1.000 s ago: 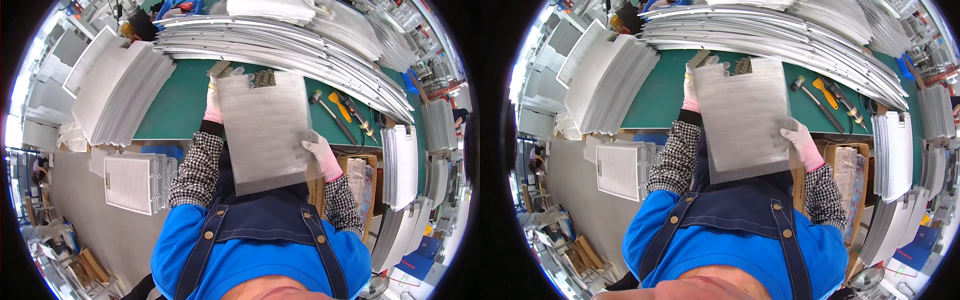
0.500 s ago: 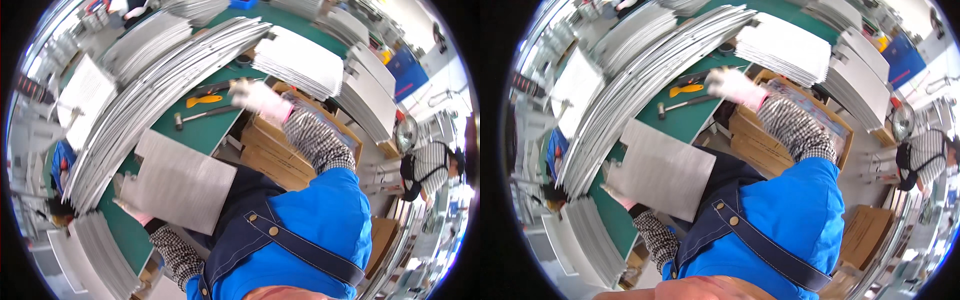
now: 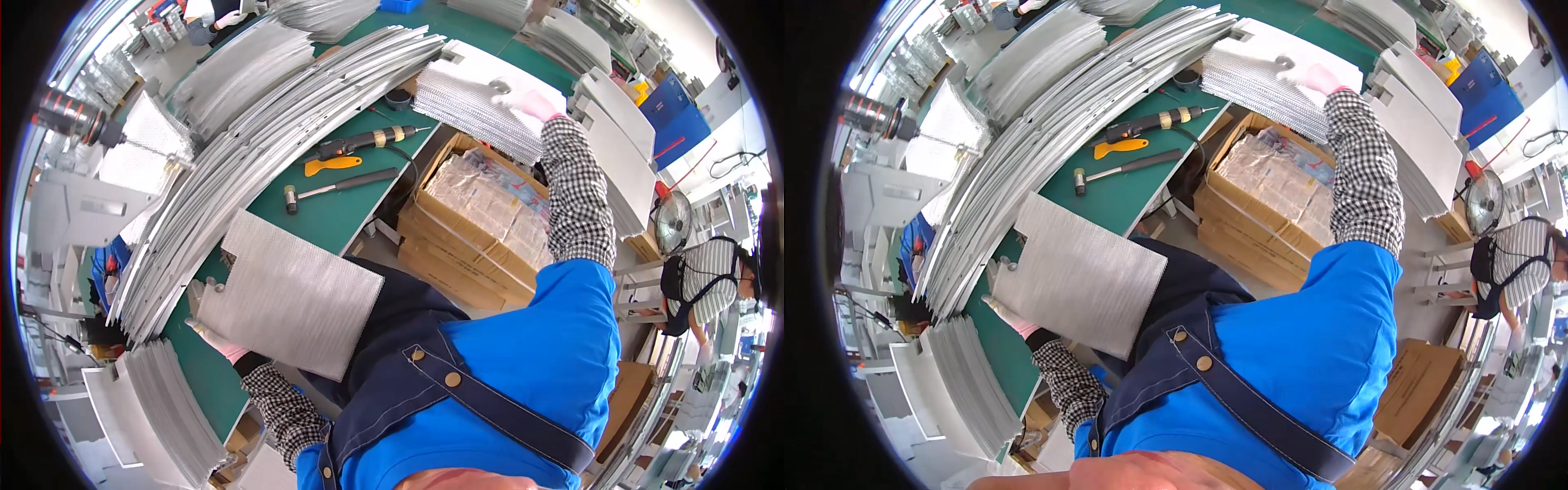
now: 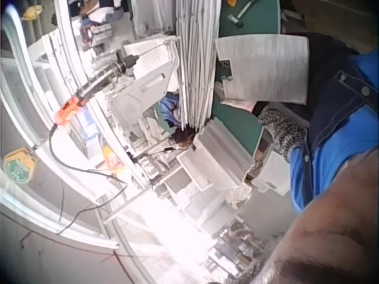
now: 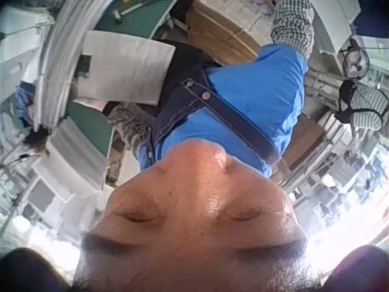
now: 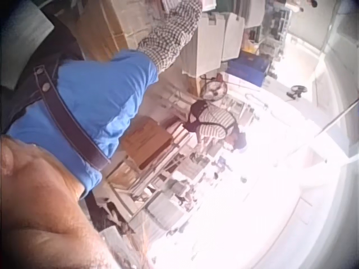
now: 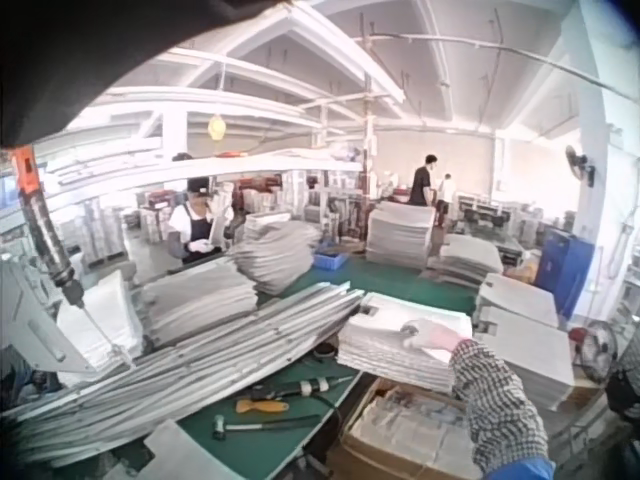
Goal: The person assembles air filters by inserting mesh panels into white frames and securing them with a handheld tool. They repeatedly pick up mesh panels, align them with frames, and use a tool to fasten the components together on a green workbench.
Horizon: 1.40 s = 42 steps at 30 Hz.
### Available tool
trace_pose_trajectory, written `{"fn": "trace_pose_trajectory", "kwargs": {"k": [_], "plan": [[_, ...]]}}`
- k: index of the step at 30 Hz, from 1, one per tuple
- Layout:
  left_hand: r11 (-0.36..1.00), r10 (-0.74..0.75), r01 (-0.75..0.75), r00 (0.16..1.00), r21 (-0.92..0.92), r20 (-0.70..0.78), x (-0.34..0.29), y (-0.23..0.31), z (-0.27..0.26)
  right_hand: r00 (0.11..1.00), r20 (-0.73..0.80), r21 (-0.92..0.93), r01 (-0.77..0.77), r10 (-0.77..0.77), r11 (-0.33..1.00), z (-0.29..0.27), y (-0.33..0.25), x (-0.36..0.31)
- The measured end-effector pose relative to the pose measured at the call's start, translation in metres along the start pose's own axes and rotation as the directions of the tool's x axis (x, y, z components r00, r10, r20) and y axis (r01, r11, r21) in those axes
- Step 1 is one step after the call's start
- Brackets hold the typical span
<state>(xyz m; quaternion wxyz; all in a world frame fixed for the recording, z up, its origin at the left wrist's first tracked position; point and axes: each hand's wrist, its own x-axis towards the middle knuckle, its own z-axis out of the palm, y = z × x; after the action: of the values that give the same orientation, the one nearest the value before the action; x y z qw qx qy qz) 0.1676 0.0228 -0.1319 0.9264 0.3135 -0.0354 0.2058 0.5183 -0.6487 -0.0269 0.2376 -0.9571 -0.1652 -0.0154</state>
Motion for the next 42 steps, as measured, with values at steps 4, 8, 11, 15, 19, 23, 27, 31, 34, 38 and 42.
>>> {"fn": "trace_pose_trajectory", "kwargs": {"k": [4, 8, 11, 15, 19, 23, 27, 31, 34, 38, 42], "plan": [[0.985, 0.114, -0.105, 0.991, 0.139, -0.063, -0.001, 0.001, 0.001, 0.700, -0.683, -0.624, -0.411, -0.207, 0.665, -0.071, -0.109, -0.024], [0.989, 0.091, -0.065, 0.975, 0.130, -0.204, -0.004, 0.004, -0.018, 0.196, -0.944, -0.252, 0.096, -0.266, 0.963, -0.040, -0.178, -0.052], [0.998, 0.054, -0.047, 0.984, 0.041, -0.172, -0.006, 0.009, -0.015, 0.482, -0.849, 0.408, 0.340, 0.215, 0.847, 0.040, -0.228, -0.056], [1.000, 0.006, -0.010, 0.979, -0.017, -0.204, -0.009, 0.008, -0.018, 0.993, 0.087, 0.946, -0.058, -0.077, 0.318, 0.178, -0.292, -0.067], [0.987, 0.139, -0.091, 0.902, 0.134, -0.409, 0.000, 0.003, -0.049, 0.854, 0.428, 0.890, -0.341, -0.297, 0.301, 0.265, -0.353, -0.071], [0.955, -0.032, 0.019, 0.999, -0.297, -0.037, 0.003, 0.007, -0.030, 0.786, 0.498, 0.847, -0.351, -0.366, 0.399, 0.277, -0.370, -0.070], [0.965, -0.018, -0.025, 0.987, -0.259, -0.160, -0.001, 0.006, -0.030, 0.784, 0.515, 0.818, -0.330, -0.346, 0.470, 0.284, -0.365, -0.061], [0.967, -0.028, -0.027, 0.977, -0.254, -0.209, -0.001, 0.010, -0.009, 0.815, 0.472, 0.825, -0.274, -0.335, 0.495, 0.293, -0.359, -0.058], [0.968, -0.044, -0.007, 0.980, -0.251, -0.196, 0.000, 0.007, -0.014, 0.824, 0.485, 0.807, -0.292, -0.294, 0.513, 0.291, -0.361, -0.061], [0.987, 0.036, -0.052, 0.994, -0.152, -0.102, 0.000, 0.011, -0.027, 0.895, 0.264, 0.614, 0.132, -0.360, 0.778, 0.277, -0.373, -0.063], [0.979, 0.156, -0.158, 0.987, -0.128, -0.025, 0.002, 0.038, 0.005, 0.839, 0.353, 0.516, 0.195, -0.414, 0.834, 0.276, -0.360, -0.054]]}}
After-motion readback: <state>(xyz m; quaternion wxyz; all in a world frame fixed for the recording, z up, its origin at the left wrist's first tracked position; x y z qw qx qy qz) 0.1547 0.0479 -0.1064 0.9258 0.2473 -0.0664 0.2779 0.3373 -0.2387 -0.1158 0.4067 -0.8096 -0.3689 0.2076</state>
